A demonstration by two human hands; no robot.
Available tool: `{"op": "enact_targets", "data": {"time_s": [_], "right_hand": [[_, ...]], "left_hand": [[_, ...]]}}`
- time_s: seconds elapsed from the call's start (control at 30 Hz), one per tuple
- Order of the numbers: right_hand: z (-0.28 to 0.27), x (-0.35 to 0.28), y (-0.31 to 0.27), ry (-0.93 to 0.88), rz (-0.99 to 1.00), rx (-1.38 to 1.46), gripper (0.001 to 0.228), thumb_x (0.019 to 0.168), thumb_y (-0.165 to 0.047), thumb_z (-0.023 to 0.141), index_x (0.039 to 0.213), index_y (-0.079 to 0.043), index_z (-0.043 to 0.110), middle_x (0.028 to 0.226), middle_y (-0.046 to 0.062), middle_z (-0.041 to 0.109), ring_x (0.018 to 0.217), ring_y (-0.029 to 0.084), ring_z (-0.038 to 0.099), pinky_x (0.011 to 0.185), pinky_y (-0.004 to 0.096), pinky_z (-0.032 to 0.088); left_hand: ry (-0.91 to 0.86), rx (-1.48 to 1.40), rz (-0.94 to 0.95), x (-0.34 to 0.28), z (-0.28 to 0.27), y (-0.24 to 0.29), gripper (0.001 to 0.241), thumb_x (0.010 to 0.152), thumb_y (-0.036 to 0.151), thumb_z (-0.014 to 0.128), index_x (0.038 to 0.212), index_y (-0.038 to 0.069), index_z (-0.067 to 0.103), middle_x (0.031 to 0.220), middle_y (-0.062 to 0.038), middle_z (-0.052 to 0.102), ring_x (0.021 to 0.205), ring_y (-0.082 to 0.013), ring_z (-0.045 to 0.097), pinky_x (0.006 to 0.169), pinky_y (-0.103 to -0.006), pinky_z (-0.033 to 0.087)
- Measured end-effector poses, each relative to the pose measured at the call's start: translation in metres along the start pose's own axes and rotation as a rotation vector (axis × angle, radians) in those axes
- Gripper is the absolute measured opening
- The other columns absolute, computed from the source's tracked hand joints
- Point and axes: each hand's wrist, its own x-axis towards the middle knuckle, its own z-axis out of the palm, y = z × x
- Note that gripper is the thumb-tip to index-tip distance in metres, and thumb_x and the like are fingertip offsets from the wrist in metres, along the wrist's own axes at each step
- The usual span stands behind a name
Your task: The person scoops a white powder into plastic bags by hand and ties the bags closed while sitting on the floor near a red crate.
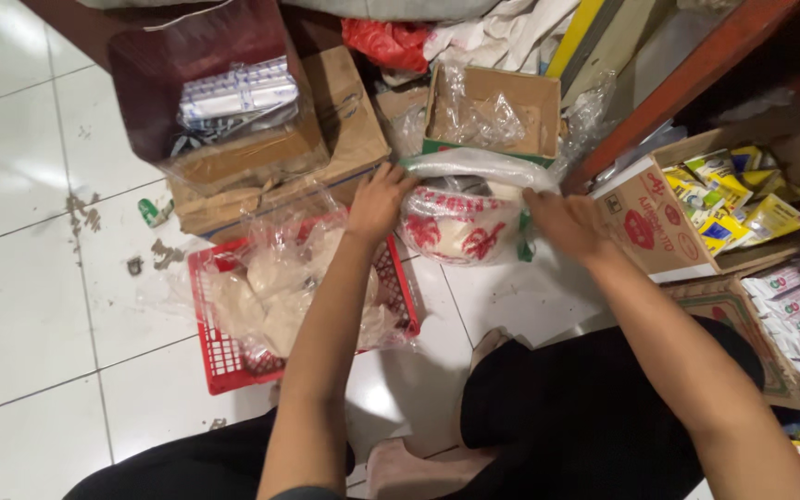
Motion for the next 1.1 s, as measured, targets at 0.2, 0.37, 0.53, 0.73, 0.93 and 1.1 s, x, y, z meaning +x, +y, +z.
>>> {"op": "enact_targets", "data": {"time_s": [0.2, 0.37, 0.53, 0.73, 0.93, 1.1], "right_hand": [[0.014, 0.001, -0.024, -0.154, -0.122, -0.045, 0.073, 0.090, 0.001, 0.042, 0.149, -0.041, 0.050, 0.113, 0.025, 0.064, 0.078, 0.038, 0.072, 0.068, 0.045, 0.059], [-0.003, -0.001, -0.036, -0.211, -0.123, -0.026, 0.037, 0.095, -0.013, 0.049, 0.128, -0.025, 0.062, 0.116, 0.013, 0.064, 0.097, 0.035, 0.069, 0.083, 0.045, 0.055], [-0.020, -0.008, -0.042, -0.071, -0.355, 0.337, 0.017, 0.082, -0.020, 0.063, 0.097, -0.014, 0.065, 0.113, 0.014, 0.066, 0.103, 0.034, 0.066, 0.087, 0.044, 0.052], [0.021, -0.004, -0.059, -0.259, -0.217, 0.112, 0.031, 0.093, -0.005, 0.056, 0.120, -0.017, 0.067, 0.122, 0.013, 0.064, 0.100, 0.036, 0.068, 0.084, 0.049, 0.052], [0.033, 0.001, -0.046, -0.224, -0.274, 0.363, 0.031, 0.079, -0.014, 0.067, 0.110, -0.011, 0.070, 0.116, 0.014, 0.068, 0.099, 0.036, 0.068, 0.083, 0.048, 0.053], [-0.011, 0.016, -0.044, -0.113, 0.078, 0.534, 0.029, 0.090, -0.035, 0.074, 0.103, -0.009, 0.070, 0.115, 0.014, 0.066, 0.100, 0.033, 0.068, 0.090, 0.046, 0.054]], "left_hand": [[0.096, -0.180, 0.493, -0.029, -0.006, -0.018, 0.035, 0.083, 0.014, 0.062, 0.117, 0.012, 0.067, 0.134, -0.007, 0.060, 0.132, -0.0248, 0.053, 0.112, -0.0462, 0.041], [-0.124, 0.130, 0.495, -0.034, 0.020, -0.006, 0.037, 0.091, 0.009, 0.058, 0.127, 0.013, 0.067, 0.138, -0.006, 0.059, 0.121, -0.0214, 0.058, 0.103, -0.0399, 0.044], [-0.105, 0.291, 0.553, -0.038, 0.010, 0.011, 0.035, 0.088, 0.015, 0.057, 0.123, 0.018, 0.063, 0.139, -0.002, 0.058, 0.126, -0.0203, 0.057, 0.102, -0.0390, 0.043], [-0.010, 0.277, 0.525, -0.051, 0.002, 0.013, 0.046, 0.092, 0.013, 0.056, 0.137, 0.020, 0.065, 0.133, -0.002, 0.058, 0.122, -0.0186, 0.055, 0.100, -0.0422, 0.041], [0.051, 0.154, 0.448, -0.085, -0.004, 0.007, 0.038, 0.090, 0.028, 0.064, 0.126, 0.020, 0.071, 0.136, -0.001, 0.058, 0.133, -0.0184, 0.049, 0.110, -0.0446, 0.038], [0.309, -0.431, -0.273, -0.062, -0.011, 0.051, 0.025, 0.104, 0.037, 0.068, 0.112, 0.015, 0.076, 0.148, -0.017, 0.052, 0.144, -0.0404, 0.043, 0.121, -0.0516, 0.037]]}}
